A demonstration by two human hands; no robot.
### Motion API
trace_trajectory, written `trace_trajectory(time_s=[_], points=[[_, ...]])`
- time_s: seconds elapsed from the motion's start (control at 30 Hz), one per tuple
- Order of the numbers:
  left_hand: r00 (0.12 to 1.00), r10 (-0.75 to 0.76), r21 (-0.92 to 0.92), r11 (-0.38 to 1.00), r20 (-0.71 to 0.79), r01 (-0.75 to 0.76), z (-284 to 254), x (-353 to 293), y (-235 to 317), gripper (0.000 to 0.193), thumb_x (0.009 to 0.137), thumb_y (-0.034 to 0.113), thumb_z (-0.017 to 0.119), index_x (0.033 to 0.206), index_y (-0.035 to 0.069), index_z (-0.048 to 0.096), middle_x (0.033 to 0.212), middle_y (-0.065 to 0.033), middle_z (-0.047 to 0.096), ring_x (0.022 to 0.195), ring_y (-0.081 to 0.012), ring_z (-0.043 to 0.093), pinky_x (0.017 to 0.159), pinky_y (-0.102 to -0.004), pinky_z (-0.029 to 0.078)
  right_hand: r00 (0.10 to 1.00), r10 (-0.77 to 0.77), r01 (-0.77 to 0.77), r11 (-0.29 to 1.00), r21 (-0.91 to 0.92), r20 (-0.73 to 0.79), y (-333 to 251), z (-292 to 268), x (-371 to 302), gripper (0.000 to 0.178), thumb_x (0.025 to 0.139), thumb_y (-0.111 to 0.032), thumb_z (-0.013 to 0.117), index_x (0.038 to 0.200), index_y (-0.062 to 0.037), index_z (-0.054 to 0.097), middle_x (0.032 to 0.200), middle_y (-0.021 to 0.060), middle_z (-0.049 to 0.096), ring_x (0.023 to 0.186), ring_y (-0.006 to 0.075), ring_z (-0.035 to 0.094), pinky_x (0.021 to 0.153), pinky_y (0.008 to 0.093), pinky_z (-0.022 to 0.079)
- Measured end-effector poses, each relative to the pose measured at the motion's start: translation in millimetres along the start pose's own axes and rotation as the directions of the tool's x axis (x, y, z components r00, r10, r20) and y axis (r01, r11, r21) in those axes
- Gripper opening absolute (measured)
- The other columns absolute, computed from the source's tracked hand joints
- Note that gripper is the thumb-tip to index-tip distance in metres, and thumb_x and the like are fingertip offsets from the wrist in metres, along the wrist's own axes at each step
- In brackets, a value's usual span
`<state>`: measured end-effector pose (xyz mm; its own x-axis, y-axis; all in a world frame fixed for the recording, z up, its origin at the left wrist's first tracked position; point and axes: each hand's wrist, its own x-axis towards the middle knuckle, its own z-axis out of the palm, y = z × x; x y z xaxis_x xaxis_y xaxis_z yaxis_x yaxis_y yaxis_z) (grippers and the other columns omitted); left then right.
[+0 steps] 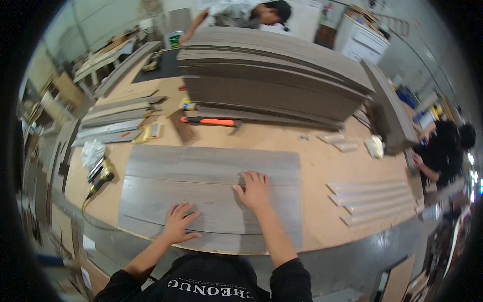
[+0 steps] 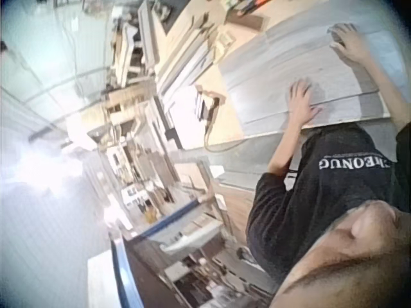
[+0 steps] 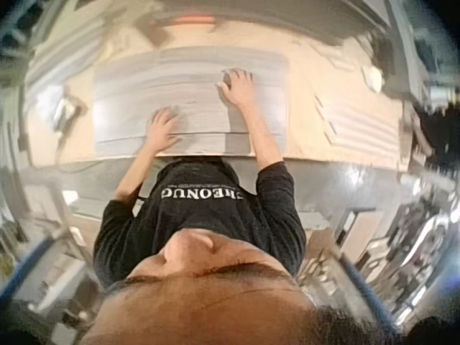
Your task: The person assembles wooden panels on a workbench by aligning wooden pieces, fastening them together using a pneumatic nail gun, and placing the assembled panels onto a nearby table.
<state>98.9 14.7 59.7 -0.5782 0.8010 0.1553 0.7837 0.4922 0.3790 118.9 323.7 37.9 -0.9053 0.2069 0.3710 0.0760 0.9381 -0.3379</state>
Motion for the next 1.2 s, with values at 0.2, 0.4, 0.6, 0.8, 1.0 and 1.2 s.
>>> trace_trajectory(time_s=[0.2,0.4,0.6,0.8,1.0,1.2], points=[[0.937,-0.302,0.185,0.925,-0.177,0.333,-34.4,-83.5,-70.1,0.069,0.062,0.052,0.074,0.122,0.022,0.058,0.135,-0.0112,0.045,0.126,-0.0322,0.041,0.103,-0.0520,0.030,0.942,-0.200,0.108,0.941,0.321,0.271,-117.5,72.4,58.5,0.035,0.081,-0.034,0.066,0.105,-0.0079,0.063,0.104,0.0103,0.059,0.099,0.0313,0.054,0.088,0.0417,0.043],[0.915,-0.296,0.073,0.942,-0.274,0.327,-48.0,-104.3,-92.3,0.063,0.065,0.050,0.073,0.120,0.023,0.060,0.133,-0.0090,0.047,0.126,-0.0305,0.041,0.103,-0.0506,0.030,0.936,-0.223,0.108,0.919,0.378,0.274,-196.4,125.9,80.0,0.031,0.080,-0.032,0.067,0.103,-0.0099,0.065,0.107,0.0114,0.060,0.101,0.0312,0.055,0.088,0.0411,0.044],[0.870,-0.306,-0.091,0.951,-0.387,0.294,-49.3,-114.4,-102.9,0.057,0.067,0.044,0.074,0.117,0.020,0.060,0.126,-0.0089,0.052,0.119,-0.0291,0.047,0.098,-0.0484,0.036,0.970,-0.120,0.055,0.955,0.290,0.211,-205.6,129.8,77.0,0.028,0.078,-0.032,0.068,0.095,-0.0092,0.068,0.103,0.0114,0.062,0.099,0.0302,0.056,0.087,0.0404,0.044],[0.321,-0.793,-0.417,0.562,-0.518,0.715,-61.5,-155.1,-152.5,0.031,0.076,0.022,0.070,0.105,0.010,0.066,0.096,-0.0132,0.058,0.085,-0.0320,0.058,0.073,-0.0393,0.047,0.995,-0.102,0.102,0.994,0.030,0.020,-162.4,109.1,66.6,0.039,0.075,-0.034,0.069,0.105,-0.0093,0.063,0.108,0.0132,0.061,0.102,0.0344,0.055,0.092,0.0458,0.040],[0.397,-0.795,-0.481,0.598,-0.459,0.641,-69.1,-150.7,-170.6,0.013,0.078,0.018,0.068,0.082,0.007,0.071,0.077,-0.0118,0.059,0.070,-0.0296,0.060,0.064,-0.0395,0.047,0.699,0.585,-0.715,0.555,-0.426,-0.411,38.0,-10.8,-61.8,0.062,0.075,-0.041,0.069,0.118,0.0023,0.056,0.121,0.0225,0.055,0.116,0.0380,0.049,0.098,0.0494,0.037],[0.378,-0.845,-0.542,0.533,-0.378,0.649,-70.5,-144.5,-170.6,0.012,0.079,0.016,0.067,0.084,0.006,0.070,0.069,-0.0134,0.057,0.065,-0.0306,0.058,0.060,-0.0387,0.045,0.602,0.794,-0.788,0.573,-0.223,-0.085,91.5,-63.2,-108.4,0.055,0.082,-0.038,0.066,0.111,0.0084,0.059,0.106,0.0257,0.061,0.099,0.0377,0.058,0.087,0.0411,0.045]])
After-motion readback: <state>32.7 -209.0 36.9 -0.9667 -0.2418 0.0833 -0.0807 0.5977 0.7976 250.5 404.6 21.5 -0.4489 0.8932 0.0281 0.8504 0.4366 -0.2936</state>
